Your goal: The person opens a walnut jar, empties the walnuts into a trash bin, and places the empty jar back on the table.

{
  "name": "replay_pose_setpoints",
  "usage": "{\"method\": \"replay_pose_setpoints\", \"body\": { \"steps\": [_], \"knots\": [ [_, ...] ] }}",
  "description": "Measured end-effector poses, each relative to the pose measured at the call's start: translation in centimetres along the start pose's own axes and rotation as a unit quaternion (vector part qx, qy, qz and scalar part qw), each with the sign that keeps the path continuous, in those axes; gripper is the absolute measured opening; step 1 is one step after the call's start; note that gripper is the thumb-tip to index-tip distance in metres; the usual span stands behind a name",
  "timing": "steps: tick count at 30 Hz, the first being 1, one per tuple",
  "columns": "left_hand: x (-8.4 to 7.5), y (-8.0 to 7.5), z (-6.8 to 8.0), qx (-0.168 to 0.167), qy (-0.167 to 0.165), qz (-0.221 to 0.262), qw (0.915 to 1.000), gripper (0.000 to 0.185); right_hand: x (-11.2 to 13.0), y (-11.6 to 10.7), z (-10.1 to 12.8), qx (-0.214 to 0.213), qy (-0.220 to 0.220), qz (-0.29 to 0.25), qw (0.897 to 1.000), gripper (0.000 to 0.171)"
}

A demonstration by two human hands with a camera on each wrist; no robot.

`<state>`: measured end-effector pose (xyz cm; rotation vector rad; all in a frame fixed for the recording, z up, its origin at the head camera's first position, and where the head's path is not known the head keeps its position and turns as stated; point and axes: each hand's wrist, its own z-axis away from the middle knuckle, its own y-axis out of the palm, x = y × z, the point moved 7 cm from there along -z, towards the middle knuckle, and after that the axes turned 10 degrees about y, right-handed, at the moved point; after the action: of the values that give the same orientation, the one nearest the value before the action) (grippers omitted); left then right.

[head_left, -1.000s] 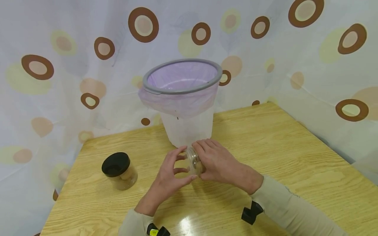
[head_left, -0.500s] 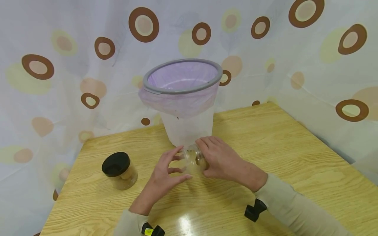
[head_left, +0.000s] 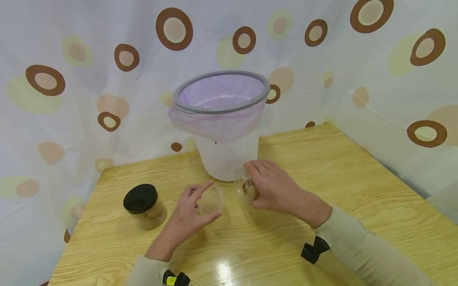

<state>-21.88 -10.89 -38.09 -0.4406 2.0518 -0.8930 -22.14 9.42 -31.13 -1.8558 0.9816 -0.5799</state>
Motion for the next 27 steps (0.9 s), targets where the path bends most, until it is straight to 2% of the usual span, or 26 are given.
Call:
{"method": "replay_pose_setpoints", "body": {
  "steps": [4,10,19,27],
  "knots": [
    [0.3,0.0,0.2,0.015,-0.009,-0.036,0.9992,0.078,-0.5,-0.3,-0.1,0.005,0.003,-0.001,1.0,0.085],
    [1.2,0.4,0.6,0.056,-0.045,-0.057,0.9958,0.077,-1.2,-1.1,-0.2,0.006,0.002,-0.003,1.0,0.084],
    [2.3,1.3,0.8,0.134,-0.1,-0.077,0.9829,0.078,-2.2,-2.4,-0.8,0.016,0.003,-0.011,1.0,0.084],
    [2.8,1.6,0.9,0.148,-0.104,-0.08,0.9802,0.081,-3.2,-4.1,-1.8,0.02,0.005,-0.013,1.0,0.081]
  ]
}}
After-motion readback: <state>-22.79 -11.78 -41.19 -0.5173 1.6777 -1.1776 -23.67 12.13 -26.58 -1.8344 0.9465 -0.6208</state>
